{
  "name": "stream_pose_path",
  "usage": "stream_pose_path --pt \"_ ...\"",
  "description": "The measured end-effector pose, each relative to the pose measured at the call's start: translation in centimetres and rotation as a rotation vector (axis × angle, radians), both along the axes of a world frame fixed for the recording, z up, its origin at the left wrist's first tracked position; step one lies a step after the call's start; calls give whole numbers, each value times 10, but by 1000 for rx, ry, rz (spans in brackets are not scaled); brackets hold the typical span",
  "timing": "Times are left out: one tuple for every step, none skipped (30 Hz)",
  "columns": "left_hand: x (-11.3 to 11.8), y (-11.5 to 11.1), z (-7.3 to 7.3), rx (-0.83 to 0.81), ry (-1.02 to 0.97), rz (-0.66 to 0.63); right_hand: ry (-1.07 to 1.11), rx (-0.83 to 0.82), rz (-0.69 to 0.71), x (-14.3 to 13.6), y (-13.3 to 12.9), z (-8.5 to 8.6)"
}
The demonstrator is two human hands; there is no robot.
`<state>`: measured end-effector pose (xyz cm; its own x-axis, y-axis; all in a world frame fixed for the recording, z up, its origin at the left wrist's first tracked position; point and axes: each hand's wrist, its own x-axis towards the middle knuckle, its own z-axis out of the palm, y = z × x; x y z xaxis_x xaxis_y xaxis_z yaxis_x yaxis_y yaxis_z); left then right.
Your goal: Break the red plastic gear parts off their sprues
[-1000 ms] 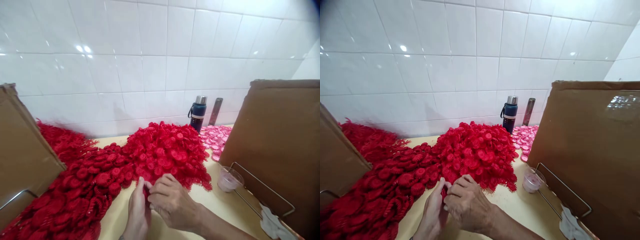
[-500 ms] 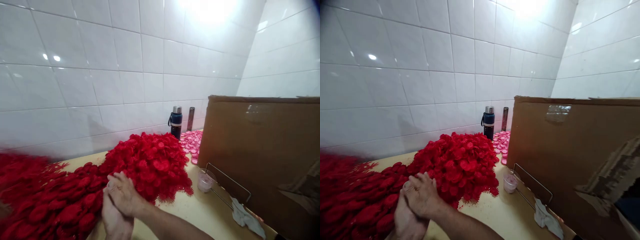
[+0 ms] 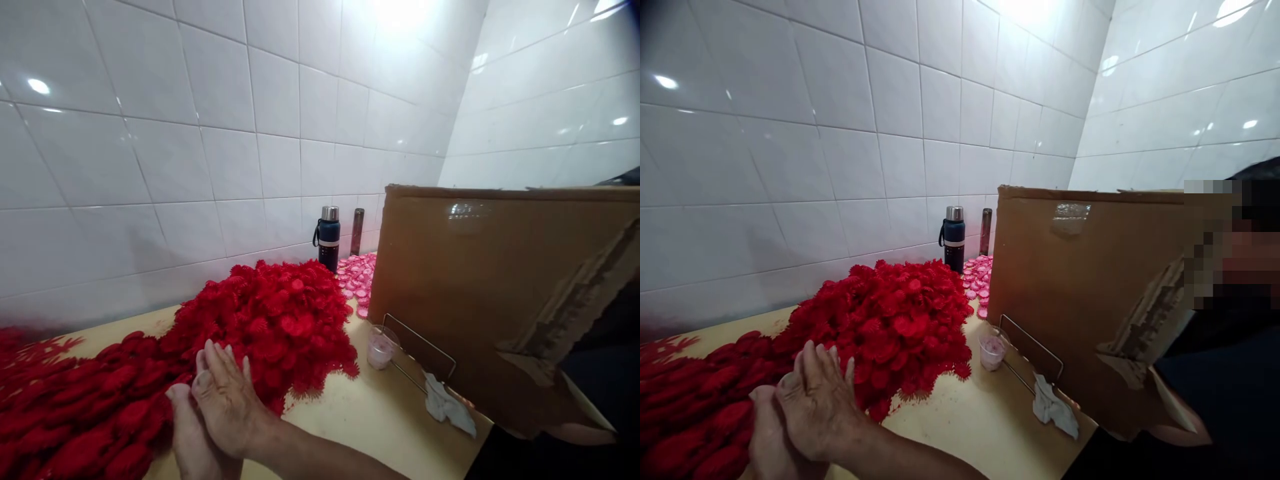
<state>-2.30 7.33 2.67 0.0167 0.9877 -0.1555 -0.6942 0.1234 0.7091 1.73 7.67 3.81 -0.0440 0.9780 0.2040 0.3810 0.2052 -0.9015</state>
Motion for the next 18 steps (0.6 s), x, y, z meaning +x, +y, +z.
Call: stream_pose_path --pt "3 -2 2 -5 -24 -4 12 -7 -12 4 1 2" --pt "4 -3 3 -8 -41 1 18 -8 -23 6 1 2" --pt "3 -3 2 -6 -50 11 20 0 -31 6 -2 0" --pt "-1 0 -1 -4 -52 17 16 18 -24 4 -7 -4" --pt "-7 3 -4 -4 -47 22 9 44 5 0 -13 -11" --pt "-14 7 -7 -14 -41 15 5 69 29 -6 -20 -18" --pt "-20 11 -9 -16 -38 7 4 86 40 -12 -28 -26" --pt "-26 13 -10 -23 -44 18 8 93 29 -18 -34 -32" --pt "-29 15 -10 -29 -64 48 15 91 -3 -23 -38 -37" --pt "-29 14 -8 -26 -93 66 21 83 -42 -25 -40 -38" --pt "-27 12 -7 -29 -126 69 24 66 -97 -24 -38 -36" --pt "-21 8 -5 -73 -147 52 23 45 -82 -21 -34 -31" --pt "-14 3 -3 -72 -176 20 33 48 -64 -15 -28 -24" --pt "-5 -2 -2 -32 -206 31 45 43 -55 -9 -20 -17" --pt "3 -7 -2 1 -224 47 73 18 -41 -2 -13 -12" --pt "9 -10 -3 36 -218 55 98 -11 -12 4 -8 -8" --pt "13 -13 -5 58 -207 59 120 -38 5 8 -6 -7" --pt "15 -14 -7 75 -199 66 131 -58 26 10 -7 -8"
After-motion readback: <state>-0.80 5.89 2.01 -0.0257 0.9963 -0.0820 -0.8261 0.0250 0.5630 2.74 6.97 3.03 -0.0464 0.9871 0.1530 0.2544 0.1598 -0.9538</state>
